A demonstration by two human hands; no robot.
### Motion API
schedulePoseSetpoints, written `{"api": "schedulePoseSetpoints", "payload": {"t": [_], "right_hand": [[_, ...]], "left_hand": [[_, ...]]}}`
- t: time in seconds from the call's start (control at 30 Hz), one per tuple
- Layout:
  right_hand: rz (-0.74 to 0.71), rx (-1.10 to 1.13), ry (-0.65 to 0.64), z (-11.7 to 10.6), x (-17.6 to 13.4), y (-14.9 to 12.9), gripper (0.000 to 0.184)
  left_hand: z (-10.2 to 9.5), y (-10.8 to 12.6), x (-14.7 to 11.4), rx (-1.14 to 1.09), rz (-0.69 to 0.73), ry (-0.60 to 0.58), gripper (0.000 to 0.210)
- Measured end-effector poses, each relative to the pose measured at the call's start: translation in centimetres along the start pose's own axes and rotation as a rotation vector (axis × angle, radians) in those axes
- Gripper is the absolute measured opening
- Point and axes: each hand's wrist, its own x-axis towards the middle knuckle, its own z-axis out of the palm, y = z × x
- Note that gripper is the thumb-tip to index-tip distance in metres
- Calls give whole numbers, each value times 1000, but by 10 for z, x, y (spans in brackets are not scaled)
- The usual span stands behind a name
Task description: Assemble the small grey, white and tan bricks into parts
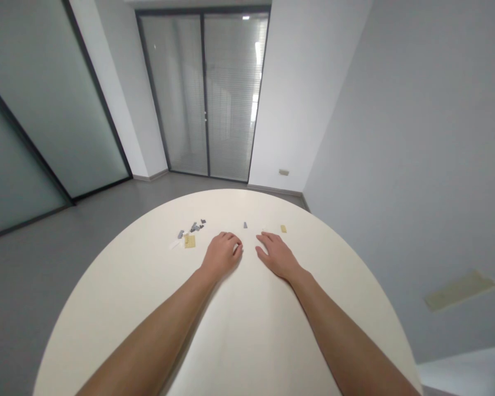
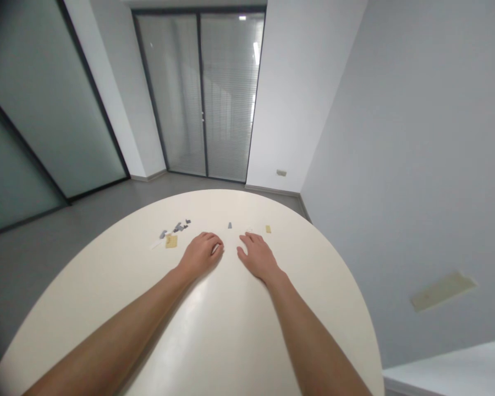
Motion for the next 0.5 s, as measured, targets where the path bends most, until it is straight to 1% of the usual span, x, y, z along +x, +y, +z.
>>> {"api": "schedulePoseSetpoints", "payload": {"t": [0.07, 0.13, 0.2, 0.33, 0.4, 0.5], "right_hand": [[-17, -3, -26, 0, -8, -2, 44], [-37, -8, -42, -2, -13, -3, 45], [-41, 6, -43, -4, -13, -4, 44], [-16, 31, -24, -6, -7, -2, 39], [-19, 46, -16, -5, -4, -1, 37], [-21, 62, -12, -5, -3, 0, 36]], "left_hand": [[-1, -1, 0, 119, -105, 96, 22], [-1, -2, -1, 228, -216, 187, 26], [0, -4, -2, 310, -316, 226, 32], [4, -4, -5, 373, -445, 179, 41], [5, -3, -6, 374, -469, 154, 43], [6, -2, -6, 373, -465, 127, 44]]}}
